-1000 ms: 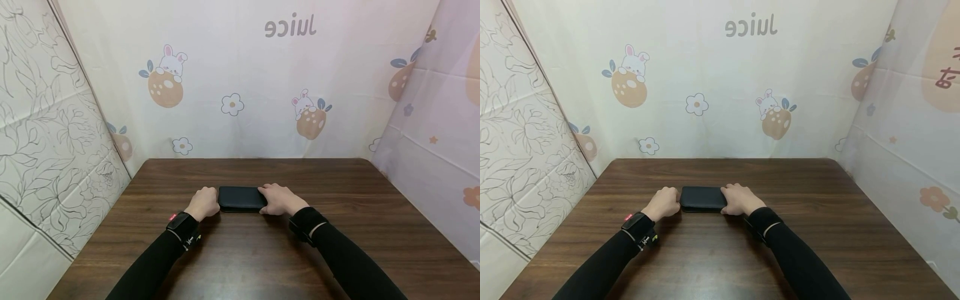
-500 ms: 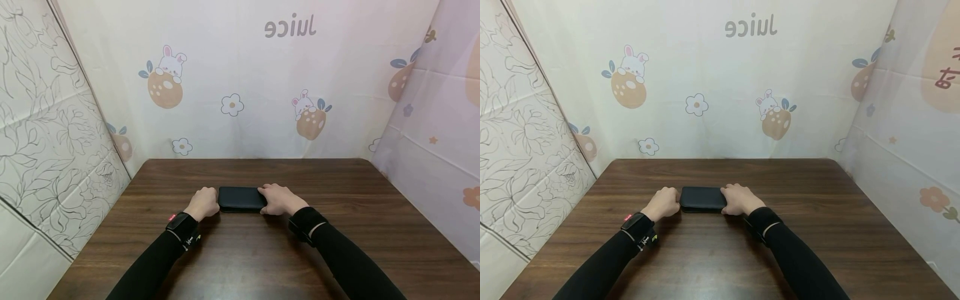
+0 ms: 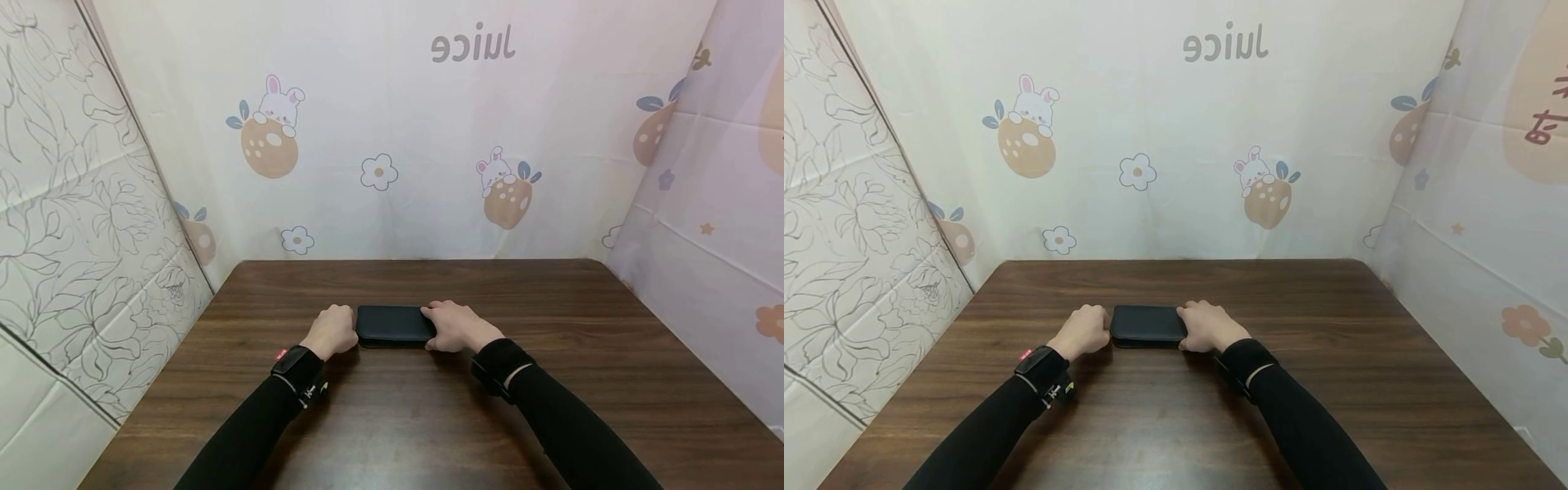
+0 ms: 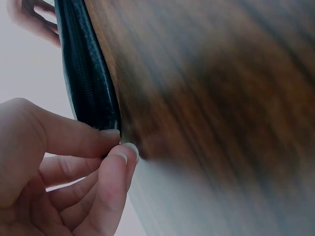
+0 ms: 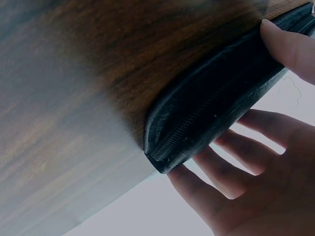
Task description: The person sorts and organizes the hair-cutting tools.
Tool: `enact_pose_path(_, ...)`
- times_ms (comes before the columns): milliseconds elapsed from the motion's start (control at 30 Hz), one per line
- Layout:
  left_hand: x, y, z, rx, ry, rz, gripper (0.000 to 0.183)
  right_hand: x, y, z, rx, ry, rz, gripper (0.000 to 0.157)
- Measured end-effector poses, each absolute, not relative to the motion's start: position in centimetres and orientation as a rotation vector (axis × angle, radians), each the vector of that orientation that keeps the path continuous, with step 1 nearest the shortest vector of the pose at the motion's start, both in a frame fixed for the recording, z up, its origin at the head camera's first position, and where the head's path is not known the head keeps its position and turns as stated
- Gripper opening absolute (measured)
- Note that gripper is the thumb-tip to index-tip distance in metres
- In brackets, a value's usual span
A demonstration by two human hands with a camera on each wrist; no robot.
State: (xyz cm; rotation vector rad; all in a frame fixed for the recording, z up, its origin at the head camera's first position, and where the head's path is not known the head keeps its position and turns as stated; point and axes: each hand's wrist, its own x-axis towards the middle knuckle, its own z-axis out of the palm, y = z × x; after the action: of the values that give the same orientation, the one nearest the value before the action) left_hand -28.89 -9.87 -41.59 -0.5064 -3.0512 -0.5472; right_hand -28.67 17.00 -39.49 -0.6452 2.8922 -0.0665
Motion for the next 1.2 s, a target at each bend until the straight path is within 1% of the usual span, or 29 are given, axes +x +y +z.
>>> enact_pose_path(100,-29.2,-10.0,-41.7,-0.463,-3.062,-0.55,0.041,-28.6,17.0,-39.5,-0.647,2.891,-0.066,0.075)
enact_pose_path(267,-29.7,-10.1,-41.7,-0.406,-3.083,-0.555,0.029,-28.6,17.0,-39.5,-0.647,2.887,-0.068,0.076)
enact_pose_path(367,-29.8,-10.1,-41.8,-0.415,-3.072,-0.556,0.03,-28.7,17.1,-39.6,-0.647,2.892,-0.067,0.076)
enact_pose_path(600,-29.9,-10.1,-42.1,-0.442,-3.036,-0.604,0.042,-28.8,17.1,-39.8,-0.663,2.899,-0.07,0.074)
enact_pose_path(700,-30.1,-10.1,-42.2,-0.447,-3.021,-0.602,0.044,-28.8,17.1,-39.9,-0.66,2.902,-0.074,0.074)
enact_pose_path(1000,-30.2,-9.8,-41.9,-0.434,-3.023,-0.598,0.043,-28.7,17.2,-39.8,-0.648,2.901,-0.066,0.075)
enact_pose_path(1200,-30.4,-9.6,-41.8,-0.408,-3.024,-0.566,0.035,-28.6,17.1,-39.8,-0.66,2.901,-0.056,0.075)
